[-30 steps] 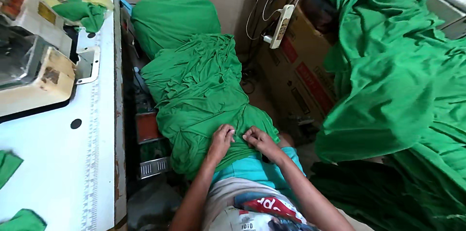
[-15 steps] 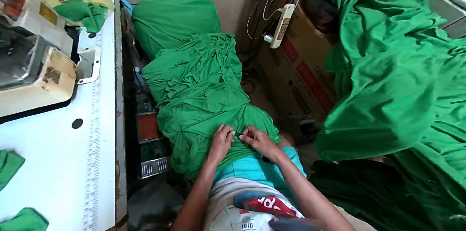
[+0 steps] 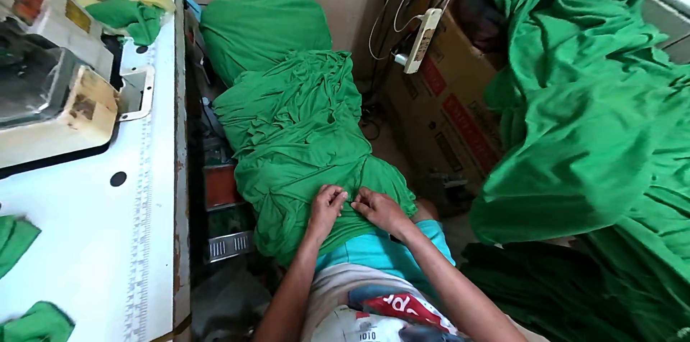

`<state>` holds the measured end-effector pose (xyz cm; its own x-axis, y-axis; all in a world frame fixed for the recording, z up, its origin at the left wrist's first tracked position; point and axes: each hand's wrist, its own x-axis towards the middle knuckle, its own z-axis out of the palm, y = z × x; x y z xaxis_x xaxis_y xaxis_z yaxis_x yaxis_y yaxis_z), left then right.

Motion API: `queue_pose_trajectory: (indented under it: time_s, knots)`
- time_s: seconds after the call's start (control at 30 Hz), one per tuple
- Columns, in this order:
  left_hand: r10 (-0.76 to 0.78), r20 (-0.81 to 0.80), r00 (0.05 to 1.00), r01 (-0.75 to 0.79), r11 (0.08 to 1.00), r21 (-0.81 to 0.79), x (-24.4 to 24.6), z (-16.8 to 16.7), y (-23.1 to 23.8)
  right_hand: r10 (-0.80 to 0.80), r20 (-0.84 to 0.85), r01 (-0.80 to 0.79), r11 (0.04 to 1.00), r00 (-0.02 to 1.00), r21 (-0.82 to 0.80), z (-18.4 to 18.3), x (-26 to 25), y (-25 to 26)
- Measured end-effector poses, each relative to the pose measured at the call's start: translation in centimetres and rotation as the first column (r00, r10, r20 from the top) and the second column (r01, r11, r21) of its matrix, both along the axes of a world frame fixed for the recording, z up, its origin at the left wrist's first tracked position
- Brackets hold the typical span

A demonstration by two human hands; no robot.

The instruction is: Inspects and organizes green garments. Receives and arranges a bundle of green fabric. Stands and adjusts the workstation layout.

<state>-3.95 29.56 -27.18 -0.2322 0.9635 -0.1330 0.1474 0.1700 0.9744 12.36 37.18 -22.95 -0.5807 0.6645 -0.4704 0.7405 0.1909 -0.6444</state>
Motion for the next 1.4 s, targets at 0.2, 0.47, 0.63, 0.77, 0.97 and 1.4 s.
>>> queue_pose_trajectory:
  time_s: [0.2, 0.47, 0.63, 0.77, 0.97, 1.4]
  knots:
    - [0.023, 0.051, 0.998, -0.023, 1.000, 0.002, 0.0, -0.4, 0.1, 0.006, 0.031, -0.006, 1.000, 1.000, 0.008, 0.3, -0.3, -0.1]
    - [0.170, 0.164, 0.972, -0.186, 0.979, 0.086, -2.4, 1.5, -2.3, -0.269, -0.339, 0.208, 0.956, 0.901, -0.205, -1.2, 1.7, 0.0]
    - [0.384, -0.177, 0.906, -0.387, 0.922, 0.018, -8.8, 1.4, -8.0, -0.167, -0.251, 0.123, 0.976, 0.954, -0.179, -0.9, 2.4, 0.5]
    - [0.369, -0.481, 0.795, -0.506, 0.841, -0.190, -12.8, 1.1, -12.6, 0.002, -0.082, -0.010, 0.994, 0.997, -0.105, 0.2, 1.4, 1.2]
    - [0.425, -0.530, 0.734, -0.613, 0.751, -0.245, -13.6, 0.2, -15.4, 0.119, 0.139, -0.109, 0.991, 0.983, -0.076, 1.9, -0.3, 1.9]
    - [0.515, -0.500, 0.696, -0.601, 0.799, -0.014, -9.5, 2.7, -11.4, -0.269, -0.400, 0.197, 0.957, 0.876, -0.212, -0.6, 0.9, 1.0]
